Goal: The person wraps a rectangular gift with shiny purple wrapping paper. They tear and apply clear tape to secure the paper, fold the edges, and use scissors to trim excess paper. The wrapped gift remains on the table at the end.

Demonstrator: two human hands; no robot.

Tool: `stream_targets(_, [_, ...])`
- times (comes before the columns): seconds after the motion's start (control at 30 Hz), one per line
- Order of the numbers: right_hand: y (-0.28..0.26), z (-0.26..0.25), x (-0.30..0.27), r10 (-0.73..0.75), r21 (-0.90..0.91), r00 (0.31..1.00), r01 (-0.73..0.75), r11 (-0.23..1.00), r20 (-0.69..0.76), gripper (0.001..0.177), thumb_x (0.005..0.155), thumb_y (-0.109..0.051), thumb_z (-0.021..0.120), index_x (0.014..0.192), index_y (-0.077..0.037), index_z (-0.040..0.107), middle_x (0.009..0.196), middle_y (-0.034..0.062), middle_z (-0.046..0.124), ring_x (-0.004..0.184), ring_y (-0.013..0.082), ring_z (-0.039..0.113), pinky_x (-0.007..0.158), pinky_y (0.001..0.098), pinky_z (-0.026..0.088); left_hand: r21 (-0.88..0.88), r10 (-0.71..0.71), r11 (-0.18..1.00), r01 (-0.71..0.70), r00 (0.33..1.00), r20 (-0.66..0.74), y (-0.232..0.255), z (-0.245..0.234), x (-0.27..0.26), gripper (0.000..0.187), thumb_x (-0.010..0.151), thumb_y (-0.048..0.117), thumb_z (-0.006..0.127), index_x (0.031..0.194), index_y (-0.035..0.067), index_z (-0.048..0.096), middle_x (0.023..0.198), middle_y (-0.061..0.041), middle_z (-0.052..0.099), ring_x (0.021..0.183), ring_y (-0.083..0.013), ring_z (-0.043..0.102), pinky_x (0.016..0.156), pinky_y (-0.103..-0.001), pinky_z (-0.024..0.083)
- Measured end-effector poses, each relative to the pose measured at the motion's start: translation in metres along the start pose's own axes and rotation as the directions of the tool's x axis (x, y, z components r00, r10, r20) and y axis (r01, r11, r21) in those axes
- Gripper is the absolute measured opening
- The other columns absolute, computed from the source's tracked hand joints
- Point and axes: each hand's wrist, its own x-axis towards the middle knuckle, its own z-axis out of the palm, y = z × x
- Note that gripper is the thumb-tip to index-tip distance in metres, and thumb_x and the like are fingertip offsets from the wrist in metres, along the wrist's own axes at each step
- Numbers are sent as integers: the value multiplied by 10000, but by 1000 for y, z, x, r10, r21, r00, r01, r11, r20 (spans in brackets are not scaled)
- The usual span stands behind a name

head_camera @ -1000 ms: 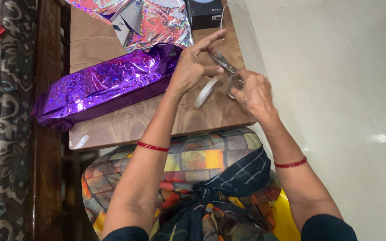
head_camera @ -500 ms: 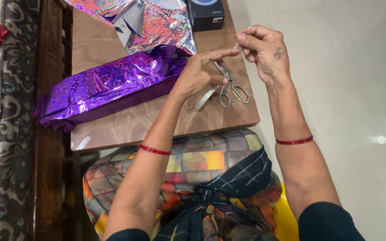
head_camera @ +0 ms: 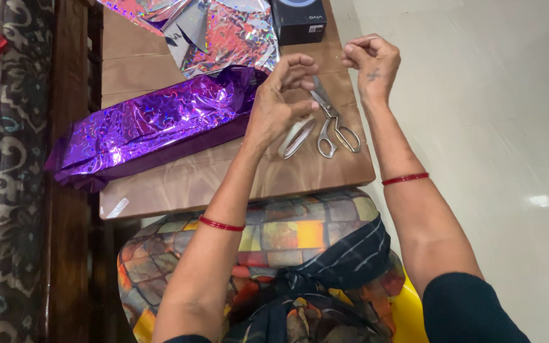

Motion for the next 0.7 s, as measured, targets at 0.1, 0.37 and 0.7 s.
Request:
stream_targets(0.1, [18,5,5,-209,-329,977,209,921,34,12,882,48,752,888,38,748,791,82,746,685,118,711,613,256,568,16,60,998,-60,998,12,-3,-1,0,779,734,-132,829,1406,120,526,1307,-76,709,1107,-139,647,916,-309,606])
stream_targets(0.37, [31,5,-4,-190,-673,940,336,659,283,74,878,-99,786,918,-37,792,866,123,749,775,254,714,739,371,545,-15,-34,999,34,998,-47,5,1,-1,824,721,-98,818,1448,127,504,1229,-58,723,1053,-107,639,853,-292,639])
stream_targets(0.7, [26,-11,-27,-177,-622,868,462,632,465,605,873,22,671,1460,-42,537,1147,108,769,1175,318,664,1064,451,437,-16,40,999,-41,998,-44,14,3,-3,737,800,-77,808,1461,87,527,1032,-43,708,882,-75,642,815,-237,582])
